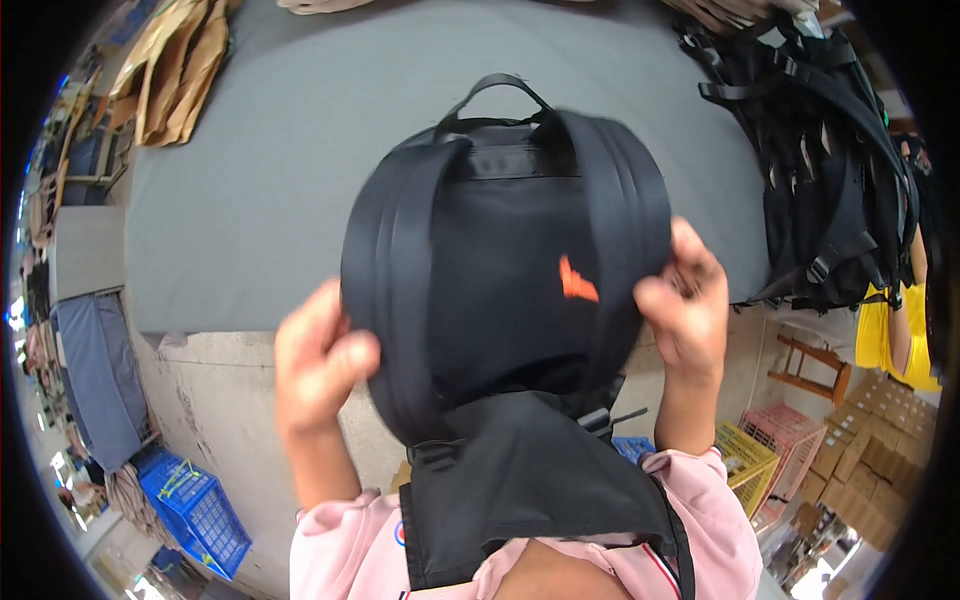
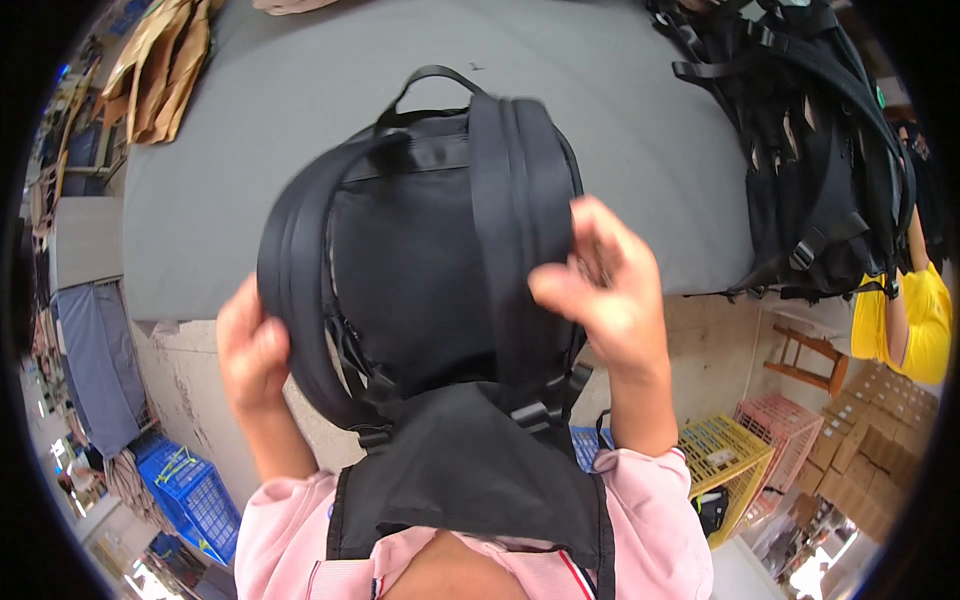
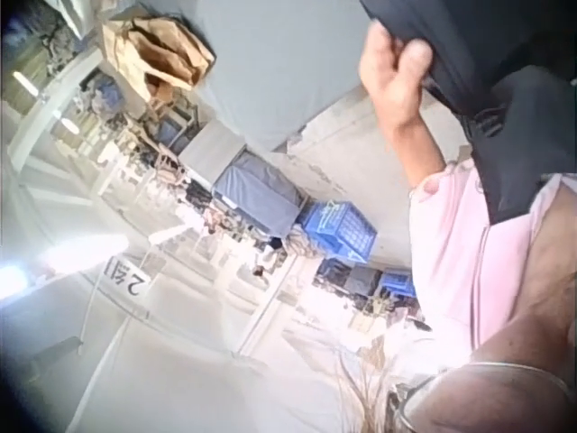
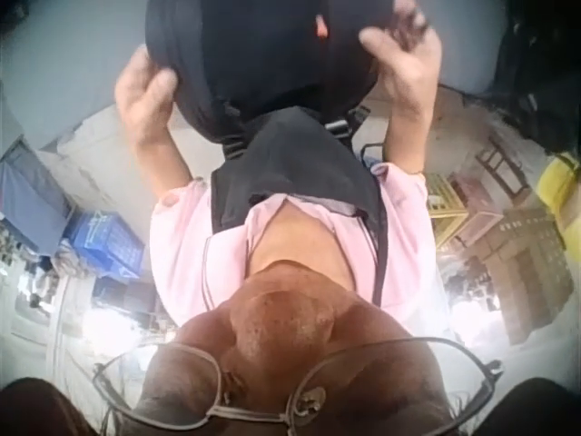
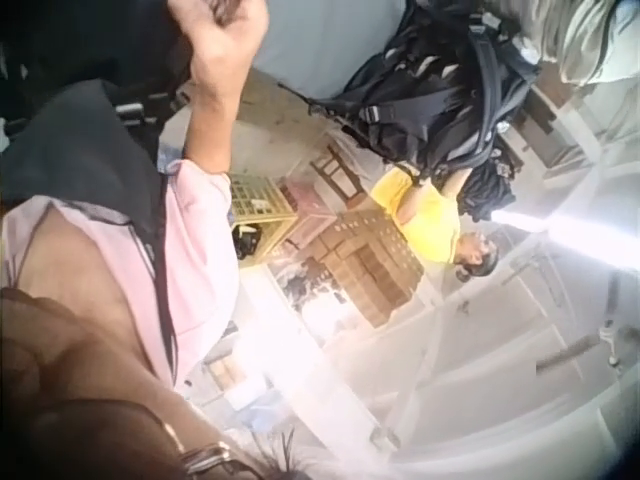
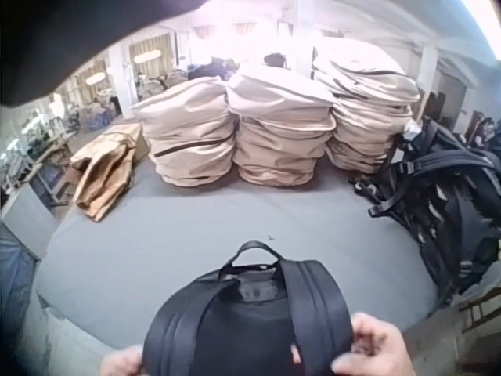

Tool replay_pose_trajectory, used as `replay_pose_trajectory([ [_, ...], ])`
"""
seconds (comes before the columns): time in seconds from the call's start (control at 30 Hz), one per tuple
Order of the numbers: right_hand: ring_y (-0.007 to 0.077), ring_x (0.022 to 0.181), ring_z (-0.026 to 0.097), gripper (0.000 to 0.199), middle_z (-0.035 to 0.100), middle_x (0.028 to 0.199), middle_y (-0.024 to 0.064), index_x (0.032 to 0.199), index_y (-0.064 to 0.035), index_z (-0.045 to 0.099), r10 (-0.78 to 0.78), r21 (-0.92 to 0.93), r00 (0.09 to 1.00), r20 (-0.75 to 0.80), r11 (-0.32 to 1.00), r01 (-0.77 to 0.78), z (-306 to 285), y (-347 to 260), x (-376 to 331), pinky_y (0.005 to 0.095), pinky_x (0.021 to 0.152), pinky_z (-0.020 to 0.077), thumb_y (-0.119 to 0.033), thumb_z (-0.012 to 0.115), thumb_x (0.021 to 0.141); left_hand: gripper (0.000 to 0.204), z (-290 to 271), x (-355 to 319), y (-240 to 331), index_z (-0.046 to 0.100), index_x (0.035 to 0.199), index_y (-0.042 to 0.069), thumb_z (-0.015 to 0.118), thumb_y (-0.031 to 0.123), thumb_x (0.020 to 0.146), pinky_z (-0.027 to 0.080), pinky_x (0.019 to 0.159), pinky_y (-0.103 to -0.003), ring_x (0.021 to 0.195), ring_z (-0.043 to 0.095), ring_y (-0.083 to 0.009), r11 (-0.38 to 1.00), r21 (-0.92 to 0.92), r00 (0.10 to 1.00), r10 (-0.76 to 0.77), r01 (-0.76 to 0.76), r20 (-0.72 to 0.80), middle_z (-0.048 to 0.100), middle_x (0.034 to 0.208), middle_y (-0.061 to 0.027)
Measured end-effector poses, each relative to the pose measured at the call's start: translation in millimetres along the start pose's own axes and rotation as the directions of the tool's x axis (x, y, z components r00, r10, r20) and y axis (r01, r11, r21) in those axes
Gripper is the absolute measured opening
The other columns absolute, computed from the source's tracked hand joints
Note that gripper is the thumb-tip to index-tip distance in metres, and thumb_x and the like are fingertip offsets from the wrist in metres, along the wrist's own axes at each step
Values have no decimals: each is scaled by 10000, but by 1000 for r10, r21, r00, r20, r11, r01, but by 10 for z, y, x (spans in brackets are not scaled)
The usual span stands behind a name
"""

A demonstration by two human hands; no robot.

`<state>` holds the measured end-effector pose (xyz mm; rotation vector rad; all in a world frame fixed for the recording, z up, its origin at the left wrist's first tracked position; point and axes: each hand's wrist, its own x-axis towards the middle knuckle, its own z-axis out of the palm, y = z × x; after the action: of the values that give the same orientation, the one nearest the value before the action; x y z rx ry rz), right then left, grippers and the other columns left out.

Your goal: Trimming loose threads and adjusting straps on black backpacks using snips.

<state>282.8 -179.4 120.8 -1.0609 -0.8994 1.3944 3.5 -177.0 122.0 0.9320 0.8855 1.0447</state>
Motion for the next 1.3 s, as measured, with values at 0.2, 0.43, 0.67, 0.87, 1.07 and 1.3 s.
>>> replay_pose_trajectory([
  [0.2, 151, 591, 450, 507, 506, 866, 75, 1173, -55, 506, -418, -849, 907, -44, 494, 186, 71, 652, 173, 273, 565, 436, 27, 701, 713, 134, -39, 573, -767, 571, 961, 77, 600, 195, 903, 452, 565, -176, 641, 558, -24, 978, -78, 960, -205, 193, -193, 608, 780, 35],
  [0.43, 154, 616, 522, 341, 523, 835, 69, 1019, -63, 633, -633, -743, 731, 255, 356, 567, 393, 590, -25, 255, 519, 432, 61, 689, 707, 189, 80, 455, -664, 563, 938, 69, 635, 236, 884, 413, 540, -173, 635, 545, -23, 986, -5, 969, -167, 169, -181, 610, 742, 35],
  [0.67, 26, 556, 345, 595, 394, 585, -40, 1321, -61, 381, -147, -528, 960, 239, 810, 256, 622, 667, -45, 180, 514, 295, 27, 635, 791, 236, 210, 203, -661, 566, 848, 76, 610, 302, 900, 407, 549, -196, 607, 471, -25, 995, 18, 973, -92, 98, -210, 534, 698, 53],
  [0.87, 13, 595, 356, 310, 419, 660, -75, 1125, -43, 605, -188, -501, 959, 211, 821, 272, 622, 826, 79, 169, 543, 315, -2, 611, 817, 340, 395, -638, -950, 596, 824, 9, 731, 314, 759, 458, 796, -312, 1010, 548, -215, 879, 476, 1000, 19, -24, 15, 525, 1131, -159],
  [1.07, 91, 878, 562, 226, 635, 921, 20, 1007, -1, 637, 264, -123, 846, 463, 964, -234, 408, 1180, 10, 254, 778, 451, -168, 608, 857, 274, 577, -599, -835, 570, 782, 6, 732, 118, 591, 189, 1065, -523, 1209, 445, -344, 338, 771, 768, 573, -540, 286, 465, 1296, -239],
  [1.3, 78, 698, 513, 147, 525, 752, 14, 964, -21, 676, -108, -502, 985, 133, 849, 161, 148, 461, -542, 212, 604, 413, -60, 650, 825, 247, 434, -593, -899, 523, 851, 19, 677, 80, 669, 222, 1052, -530, 991, 567, -263, 615, 677, 898, 404, -405, 171, 610, 1067, -117],
])
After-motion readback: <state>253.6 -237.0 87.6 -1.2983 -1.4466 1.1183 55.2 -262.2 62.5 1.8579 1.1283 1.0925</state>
